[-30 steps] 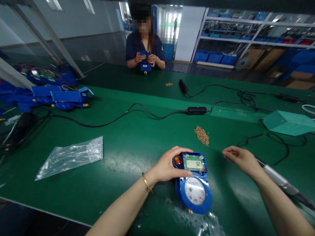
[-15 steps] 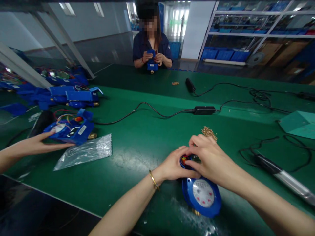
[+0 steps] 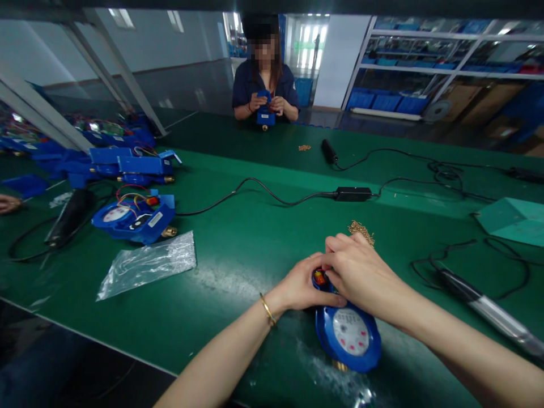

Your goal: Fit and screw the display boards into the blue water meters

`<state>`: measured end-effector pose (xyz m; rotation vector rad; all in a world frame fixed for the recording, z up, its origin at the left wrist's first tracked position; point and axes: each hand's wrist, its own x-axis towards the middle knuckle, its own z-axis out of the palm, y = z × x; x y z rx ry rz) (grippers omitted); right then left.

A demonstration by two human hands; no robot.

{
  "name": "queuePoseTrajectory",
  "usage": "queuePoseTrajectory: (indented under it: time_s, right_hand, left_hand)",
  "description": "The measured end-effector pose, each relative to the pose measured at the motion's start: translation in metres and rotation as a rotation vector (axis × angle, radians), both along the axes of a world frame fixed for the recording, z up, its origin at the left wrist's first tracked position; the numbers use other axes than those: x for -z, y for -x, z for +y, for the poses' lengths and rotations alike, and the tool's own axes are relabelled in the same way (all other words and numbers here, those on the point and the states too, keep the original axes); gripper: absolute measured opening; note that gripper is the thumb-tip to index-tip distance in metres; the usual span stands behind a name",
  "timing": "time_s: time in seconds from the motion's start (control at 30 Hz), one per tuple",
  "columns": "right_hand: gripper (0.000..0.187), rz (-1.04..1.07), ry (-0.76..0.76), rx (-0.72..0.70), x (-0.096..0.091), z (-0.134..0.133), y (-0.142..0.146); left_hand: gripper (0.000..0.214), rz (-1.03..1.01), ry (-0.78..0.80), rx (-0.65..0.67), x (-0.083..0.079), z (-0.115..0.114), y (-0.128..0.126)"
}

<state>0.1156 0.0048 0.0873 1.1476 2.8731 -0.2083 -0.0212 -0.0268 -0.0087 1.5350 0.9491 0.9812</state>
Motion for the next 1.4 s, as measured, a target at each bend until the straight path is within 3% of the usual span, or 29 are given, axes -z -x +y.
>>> queuePoseTrajectory:
  time_s: [0.13, 0.23, 0.3, 0.33, 0.4, 0.47, 0.6, 0.73, 0.97, 1.13, 1.3, 1.4]
  right_hand:
    - [0.007, 0.002, 0.015, 0.000, -0.006, -0.008, 0.006]
    - [0.012, 0.129, 0.075, -0.024, -0.013, 0.006, -0.017]
    - [0.018, 0.381, 0.051, 0.154, -0.010, 0.026, -0.051]
    - [0.017, 0.475, -0.014, 0.364, -0.004, 0.038, -0.071]
    - [0.018, 0.468, -0.058, 0.578, 0.019, 0.059, -0.109]
    - [0.016, 0.419, -0.012, 0.680, 0.054, 0.071, -0.137]
    - [0.022, 0.381, 0.098, 0.677, 0.121, 0.071, -0.151]
    - [0.023, 0.422, 0.057, 0.605, 0.151, 0.065, -0.146]
    - [0.029, 0.549, 0.015, 0.438, 0.152, 0.065, -0.146]
    - [0.042, 0.667, 0.047, 0.478, 0.144, 0.060, -0.145]
    - [0.053, 0.795, 0.112, 0.635, 0.122, 0.059, -0.136]
    - [0.056, 0.858, 0.243, 0.611, 0.100, 0.056, -0.115]
  left_hand:
    - [0.046, -0.040, 0.003, -0.012, -0.002, 0.000, 0.000]
    - [0.052, -0.014, 0.013, -0.006, -0.007, 0.002, 0.002]
    - [0.060, 0.033, 0.036, 0.018, -0.011, 0.002, 0.003]
    - [0.063, 0.045, 0.048, 0.032, -0.012, 0.003, 0.004]
    - [0.065, 0.035, 0.068, 0.043, -0.015, 0.003, 0.005]
    - [0.064, 0.017, 0.079, 0.040, -0.016, 0.003, 0.005]
    - [0.062, 0.029, 0.067, 0.047, -0.016, 0.003, 0.004]
    - [0.063, 0.026, 0.058, 0.053, -0.015, 0.004, 0.003]
    - [0.064, 0.029, 0.058, 0.043, -0.016, 0.003, 0.003]
    - [0.064, 0.027, 0.038, 0.039, -0.014, 0.001, 0.002]
    - [0.061, -0.077, -0.034, 0.024, -0.009, 0.000, 0.000]
    - [0.063, -0.083, -0.007, 0.044, -0.009, 0.000, -0.001]
